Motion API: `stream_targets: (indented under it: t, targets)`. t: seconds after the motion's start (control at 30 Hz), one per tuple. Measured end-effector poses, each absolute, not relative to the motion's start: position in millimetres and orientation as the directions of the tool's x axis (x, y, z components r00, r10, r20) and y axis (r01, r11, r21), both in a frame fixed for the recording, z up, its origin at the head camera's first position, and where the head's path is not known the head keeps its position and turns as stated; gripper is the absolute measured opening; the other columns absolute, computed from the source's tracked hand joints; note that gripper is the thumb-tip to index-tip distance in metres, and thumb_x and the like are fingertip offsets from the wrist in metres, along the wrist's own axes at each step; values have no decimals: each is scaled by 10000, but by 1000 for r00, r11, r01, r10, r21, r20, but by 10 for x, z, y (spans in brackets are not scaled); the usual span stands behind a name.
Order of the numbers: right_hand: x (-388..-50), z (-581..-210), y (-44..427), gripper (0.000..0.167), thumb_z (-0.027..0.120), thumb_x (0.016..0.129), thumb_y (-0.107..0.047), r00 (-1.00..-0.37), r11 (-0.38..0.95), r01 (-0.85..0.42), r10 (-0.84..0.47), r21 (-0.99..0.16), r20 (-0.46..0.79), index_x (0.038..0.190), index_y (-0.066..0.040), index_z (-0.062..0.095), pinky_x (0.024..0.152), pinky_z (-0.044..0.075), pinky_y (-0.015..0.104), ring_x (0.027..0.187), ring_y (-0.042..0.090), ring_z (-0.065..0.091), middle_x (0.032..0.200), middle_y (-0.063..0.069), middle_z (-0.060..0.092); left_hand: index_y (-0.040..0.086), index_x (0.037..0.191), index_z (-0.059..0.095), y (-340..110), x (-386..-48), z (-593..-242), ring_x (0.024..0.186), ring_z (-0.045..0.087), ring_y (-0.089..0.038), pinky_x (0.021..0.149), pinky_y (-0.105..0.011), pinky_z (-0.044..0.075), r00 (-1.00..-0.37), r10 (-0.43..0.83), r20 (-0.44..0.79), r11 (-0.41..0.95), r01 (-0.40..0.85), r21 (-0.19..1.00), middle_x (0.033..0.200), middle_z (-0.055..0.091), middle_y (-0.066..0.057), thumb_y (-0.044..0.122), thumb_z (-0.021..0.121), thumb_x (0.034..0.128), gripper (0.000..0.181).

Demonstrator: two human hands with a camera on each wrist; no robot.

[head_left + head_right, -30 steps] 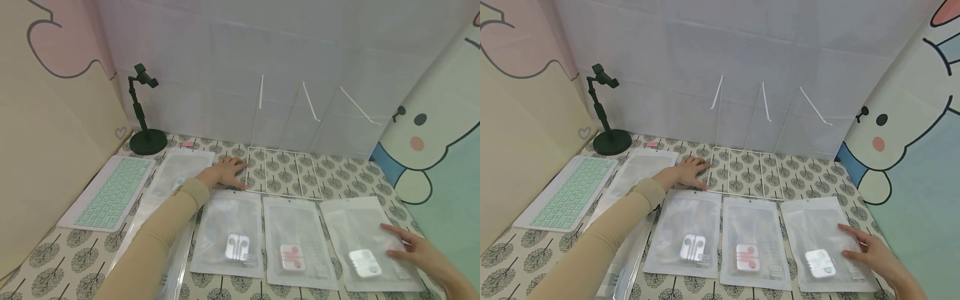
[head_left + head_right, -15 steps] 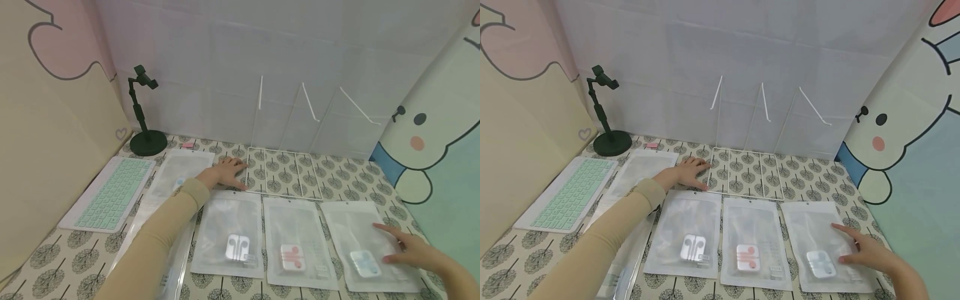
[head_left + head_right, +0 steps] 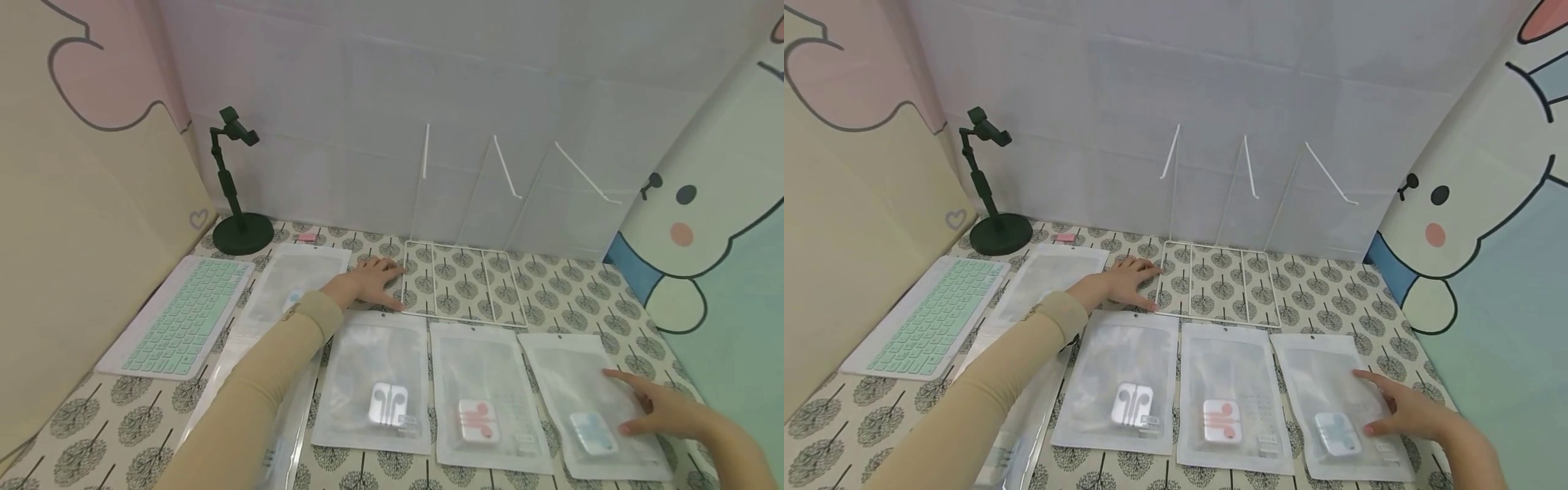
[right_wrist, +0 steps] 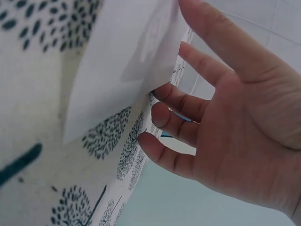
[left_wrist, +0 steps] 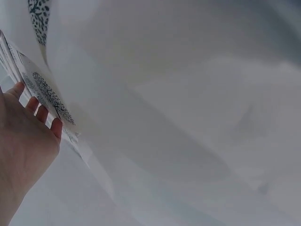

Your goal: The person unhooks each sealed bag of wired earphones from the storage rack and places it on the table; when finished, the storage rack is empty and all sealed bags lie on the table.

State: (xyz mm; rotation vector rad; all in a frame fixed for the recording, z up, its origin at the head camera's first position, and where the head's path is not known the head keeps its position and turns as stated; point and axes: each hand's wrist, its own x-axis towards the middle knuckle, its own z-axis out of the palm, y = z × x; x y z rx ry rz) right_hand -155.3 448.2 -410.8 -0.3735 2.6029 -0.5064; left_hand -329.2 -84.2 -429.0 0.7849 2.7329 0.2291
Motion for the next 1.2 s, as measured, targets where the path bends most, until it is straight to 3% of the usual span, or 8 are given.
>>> stream_targets:
  t: [0.07,0.17,0.23,0.4,0.5,0.63,0.9,1.2]
  targets:
    - [-1564,-4109,4478,907,772,755,-337,-856,896,-158,-334,-416,-395,1414,35,272,795,450,633,1056,545,493,1308,435,346,262,1523,163,-843,-3292,-4290,1424,124,-360,1142,-577,94,-808,543,-228,836,495,237,1548,186,-44,735,548,763,975]
    - [-1575,-4116,4471,914,779,745,-340,-855,898,-149,-327,-413,-403,1400,57,280,773,467,589,1006,436,535,1279,402,396,253,1523,167,-847,-3293,-4293,1422,125,-371,1139,-585,93,-805,548,-226,833,500,238,1545,190,-53,735,547,763,977]
    - [-1584,-4121,4467,923,784,739,-342,-853,901,-144,-322,-409,-410,1398,61,278,745,476,519,963,313,529,1262,367,430,249,1523,169,-849,-3294,-4290,1421,131,-368,1138,-586,96,-804,550,-226,832,504,232,1544,193,-55,735,546,765,976]
    - [-1604,-4116,4458,942,790,728,-342,-847,900,-137,-324,-415,-422,1396,64,266,687,436,391,843,189,464,1104,224,530,256,1523,165,-855,-3309,-4297,1421,137,-351,1139,-581,102,-804,548,-232,834,505,221,1543,194,-46,741,538,766,973]
    - [-1603,-4103,4462,936,783,737,-341,-844,889,-167,-353,-427,-405,1397,63,257,652,401,319,791,132,425,963,113,511,267,1523,162,-860,-3311,-4309,1425,129,-348,1141,-580,92,-808,541,-234,839,497,222,1546,189,-40,746,537,762,974]
    - [-1611,-4066,4484,929,779,752,-319,-850,868,-244,-406,-432,-335,1417,42,240,590,366,247,749,58,411,900,72,483,270,1524,155,-859,-3297,-4310,1429,115,-354,1140,-588,79,-808,537,-243,841,491,227,1551,179,-42,748,536,760,978]
    - [-1775,-3676,4250,984,808,717,-324,-890,879,-326,-410,-347,-201,1470,-49,238,597,401,319,807,153,442,960,125,498,243,1528,138,-900,-3255,-4176,1420,82,-431,1125,-623,69,-787,570,-237,813,498,301,1575,115,-94,665,587,794,958]
    - [-1992,-3094,3736,950,812,703,-395,-881,864,-457,-472,-208,-25,1453,-87,317,627,446,373,883,214,478,1081,142,520,283,1529,66,-1076,-3148,-3769,1442,70,-351,1121,-629,48,-790,599,-131,784,544,300,1586,72,-50,625,614,801,974]
